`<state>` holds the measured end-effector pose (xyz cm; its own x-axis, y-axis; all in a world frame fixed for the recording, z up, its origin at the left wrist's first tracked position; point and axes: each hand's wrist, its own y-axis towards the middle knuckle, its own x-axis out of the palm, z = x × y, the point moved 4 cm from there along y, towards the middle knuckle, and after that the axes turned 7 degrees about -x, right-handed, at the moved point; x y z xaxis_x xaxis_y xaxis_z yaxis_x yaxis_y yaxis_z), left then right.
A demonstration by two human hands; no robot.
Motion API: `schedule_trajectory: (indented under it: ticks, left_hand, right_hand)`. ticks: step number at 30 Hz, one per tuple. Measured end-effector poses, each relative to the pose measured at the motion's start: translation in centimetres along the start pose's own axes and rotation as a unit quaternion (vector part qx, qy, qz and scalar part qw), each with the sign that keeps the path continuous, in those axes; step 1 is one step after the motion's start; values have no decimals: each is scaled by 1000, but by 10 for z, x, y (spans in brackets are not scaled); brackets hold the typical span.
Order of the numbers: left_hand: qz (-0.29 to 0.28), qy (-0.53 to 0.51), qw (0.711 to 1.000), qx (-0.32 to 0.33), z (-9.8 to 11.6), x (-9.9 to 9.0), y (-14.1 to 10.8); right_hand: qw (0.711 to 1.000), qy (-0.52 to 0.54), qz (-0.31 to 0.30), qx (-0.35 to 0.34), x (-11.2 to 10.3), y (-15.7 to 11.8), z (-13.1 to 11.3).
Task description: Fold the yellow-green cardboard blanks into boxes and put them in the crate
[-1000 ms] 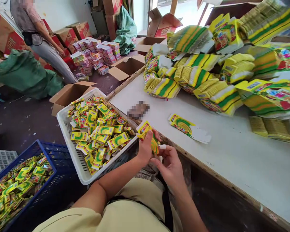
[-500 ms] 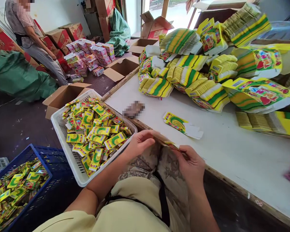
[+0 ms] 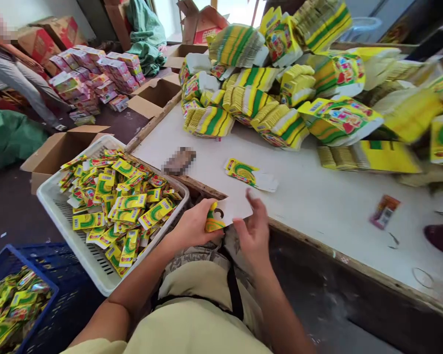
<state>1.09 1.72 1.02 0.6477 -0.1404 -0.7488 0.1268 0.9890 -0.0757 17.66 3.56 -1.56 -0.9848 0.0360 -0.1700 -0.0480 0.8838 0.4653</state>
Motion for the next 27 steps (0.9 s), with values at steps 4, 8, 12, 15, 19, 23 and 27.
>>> schedule_trajectory:
  ticks: [4,8,12,15,19,23,27]
  left_hand:
    - [42,-9,996,74,4,9,-2]
    - [72,-34,989,127,6,20,-6]
    - [88,-26,990,111,2,23,-5]
    - [49,-16,996,77,-7,27,1]
    - [50,-3,995,90,-13,34,7]
    - [111,3,993,40,-17,24,7]
    - [101,48,994,8,-18,7,3]
  right_hand:
    - [986,103,-67,117,16,1,-1]
    - [954,219,-96,183,25,3,-2]
    - [959,208,-97,168,23,1,8]
    - [978,121,-149,80,24,-5,5]
    - [974,-1,-223,-36,32,-14,-4]
    - [984,-28,-163,-60,25,-11,4]
    - [979,-46,-185,-73,18,-5,14]
